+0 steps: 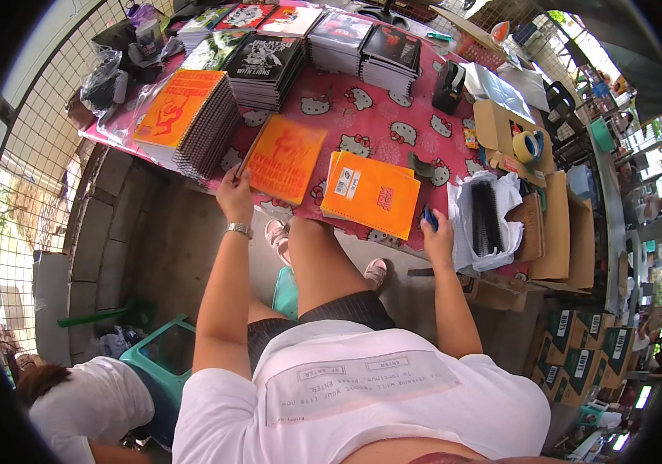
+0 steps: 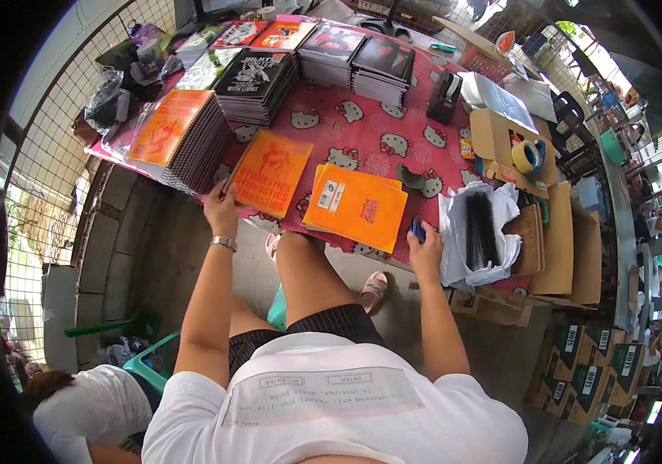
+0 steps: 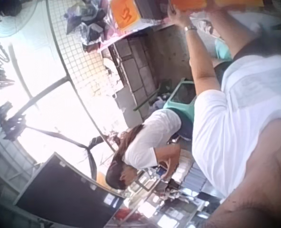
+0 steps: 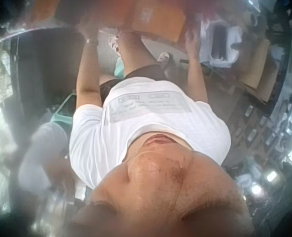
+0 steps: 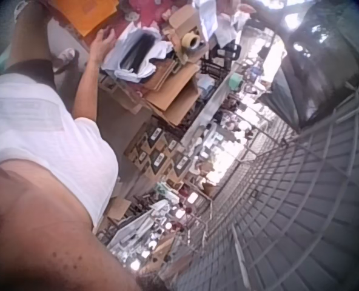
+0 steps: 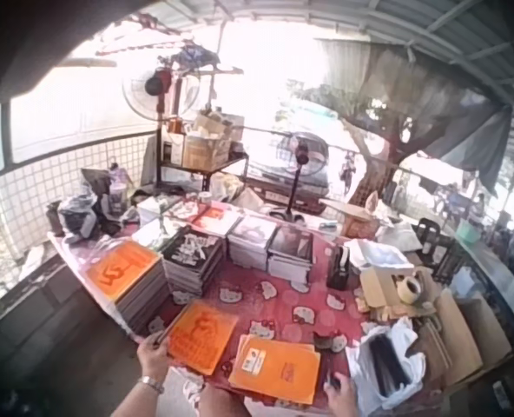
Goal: The person manually threads a plastic spiral binder through the holes of a notebook on a table. They handle several orange and pink notebooks, moving them from one pile to another after completing the binding.
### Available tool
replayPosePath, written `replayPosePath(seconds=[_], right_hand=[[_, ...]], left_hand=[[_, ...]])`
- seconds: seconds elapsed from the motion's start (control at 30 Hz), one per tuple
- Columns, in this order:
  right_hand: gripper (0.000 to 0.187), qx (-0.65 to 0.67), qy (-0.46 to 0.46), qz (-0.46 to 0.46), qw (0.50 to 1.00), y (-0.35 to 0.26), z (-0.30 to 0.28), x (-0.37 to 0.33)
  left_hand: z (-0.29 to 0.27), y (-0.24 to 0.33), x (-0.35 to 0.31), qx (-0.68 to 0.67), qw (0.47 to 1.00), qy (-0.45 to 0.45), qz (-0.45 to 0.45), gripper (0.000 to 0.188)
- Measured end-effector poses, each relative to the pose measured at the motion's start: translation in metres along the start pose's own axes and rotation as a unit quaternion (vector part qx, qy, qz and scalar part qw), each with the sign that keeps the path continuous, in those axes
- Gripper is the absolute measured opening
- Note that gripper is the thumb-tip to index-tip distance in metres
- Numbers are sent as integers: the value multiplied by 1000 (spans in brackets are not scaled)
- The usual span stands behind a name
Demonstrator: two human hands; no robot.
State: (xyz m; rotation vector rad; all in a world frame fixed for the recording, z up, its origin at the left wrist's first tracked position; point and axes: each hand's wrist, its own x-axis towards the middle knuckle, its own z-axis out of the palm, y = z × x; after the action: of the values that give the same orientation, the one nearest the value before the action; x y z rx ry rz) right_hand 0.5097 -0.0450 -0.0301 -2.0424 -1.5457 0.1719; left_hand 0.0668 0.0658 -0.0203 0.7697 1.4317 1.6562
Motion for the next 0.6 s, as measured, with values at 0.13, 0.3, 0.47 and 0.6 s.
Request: replayPosePath(seconds=[0.13, 0.3, 0.47, 0.6], right_hand=[[26, 88, 28, -24, 995, 7, -21, 7], [27, -167, 186, -21, 968, 60, -59, 60], [35, -309, 17, 119, 943, 87, -52, 79], [26, -233, 32, 59, 970, 117, -59, 86]], left_hand=[[-15, -8, -4, 502, 849, 73, 146, 28], [68, 13, -56, 396, 790, -199, 424, 26], [129, 0, -127, 393, 586, -471, 529, 38], [142, 20, -130, 479, 505, -553, 459, 30]])
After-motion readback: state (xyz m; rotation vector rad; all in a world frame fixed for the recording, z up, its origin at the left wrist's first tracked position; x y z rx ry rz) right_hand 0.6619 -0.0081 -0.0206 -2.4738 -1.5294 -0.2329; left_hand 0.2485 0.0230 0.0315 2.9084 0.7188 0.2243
